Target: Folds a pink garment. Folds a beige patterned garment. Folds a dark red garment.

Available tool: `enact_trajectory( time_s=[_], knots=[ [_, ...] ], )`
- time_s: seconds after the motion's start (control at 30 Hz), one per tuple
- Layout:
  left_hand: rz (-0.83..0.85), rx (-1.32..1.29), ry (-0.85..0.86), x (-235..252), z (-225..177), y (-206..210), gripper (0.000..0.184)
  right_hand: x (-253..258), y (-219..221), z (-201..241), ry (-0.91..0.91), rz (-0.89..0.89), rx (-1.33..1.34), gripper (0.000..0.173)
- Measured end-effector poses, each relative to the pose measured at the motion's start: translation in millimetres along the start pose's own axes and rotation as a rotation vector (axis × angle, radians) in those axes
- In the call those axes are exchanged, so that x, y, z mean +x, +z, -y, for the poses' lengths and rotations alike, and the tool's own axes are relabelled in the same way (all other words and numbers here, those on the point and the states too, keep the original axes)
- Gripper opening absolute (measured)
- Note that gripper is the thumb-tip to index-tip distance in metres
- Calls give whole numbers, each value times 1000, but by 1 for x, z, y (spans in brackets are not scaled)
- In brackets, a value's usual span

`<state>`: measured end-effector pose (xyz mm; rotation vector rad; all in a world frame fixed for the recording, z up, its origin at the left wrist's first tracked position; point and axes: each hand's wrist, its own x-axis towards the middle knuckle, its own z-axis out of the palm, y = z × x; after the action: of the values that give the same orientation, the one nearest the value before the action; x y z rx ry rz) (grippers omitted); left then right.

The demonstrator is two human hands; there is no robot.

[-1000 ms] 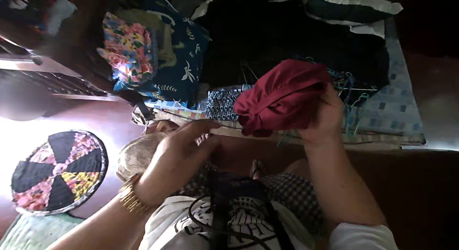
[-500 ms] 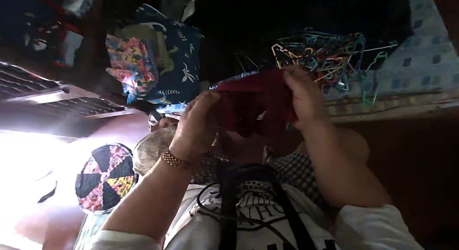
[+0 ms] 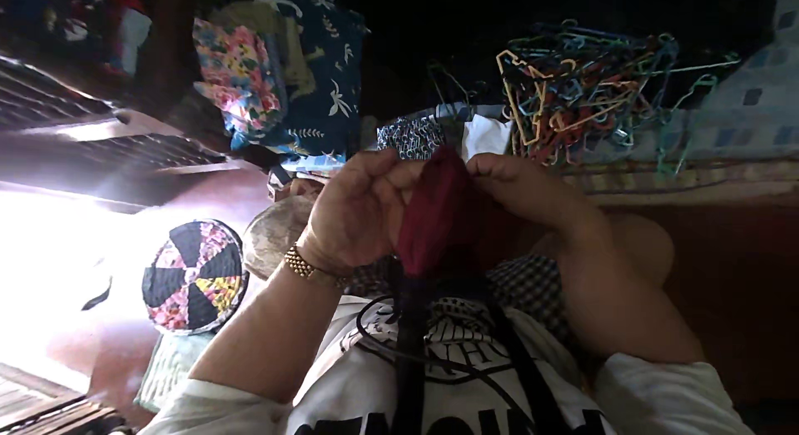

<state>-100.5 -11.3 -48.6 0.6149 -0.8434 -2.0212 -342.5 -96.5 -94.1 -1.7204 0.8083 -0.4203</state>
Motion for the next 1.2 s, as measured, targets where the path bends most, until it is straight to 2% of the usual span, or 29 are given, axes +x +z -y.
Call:
enact_trajectory(
  time_s=[0.1,0.2,0.27,0.33,0.4,0.43,0.47,0.53,0.57,0.63,0.67,0.73,0.93,1.07,1.2],
  knots=[
    [47,25,-10,-1,3,-2,56,0,2,2,-239,-89,40,31],
    [47,39,-13,-3,3,-5,56,-3,3,13,-404,-6,209,23],
    [60,35,-6,-4,2,-7,56,-3,7,15,-420,80,260,20],
    [54,50,8,-6,0,-7,56,-4,13,14,-394,107,251,25],
    [52,99,44,-8,-2,-5,49,-4,17,16,-372,42,191,24],
    [52,151,72,-9,-2,-4,43,-3,19,18,-359,-33,126,21],
    [45,228,79,-11,-4,-4,45,-2,21,20,-339,-125,44,19],
    [-26,490,78,-15,-8,-4,62,0,22,21,-324,-306,-114,20],
    [-137,745,80,-16,-10,-4,60,0,21,21,-331,-389,-208,20],
    [-406,1391,104,-17,-9,-12,40,-6,17,22,-308,-509,-424,21],
    [-499,1614,131,-17,-8,-19,34,-10,15,25,-282,-536,-519,21],
    [-615,1815,185,-16,-14,-30,28,-19,10,30,-212,-534,-662,22],
    [-752,1890,111,-18,-51,-39,30,-42,-15,48,-115,-529,-833,28],
    [-782,1702,93,-24,-72,-43,29,-48,-15,59,-198,-517,-554,23],
    [-680,1560,217,-26,-76,-41,26,-30,12,63,-383,-441,-378,20]
  ],
)
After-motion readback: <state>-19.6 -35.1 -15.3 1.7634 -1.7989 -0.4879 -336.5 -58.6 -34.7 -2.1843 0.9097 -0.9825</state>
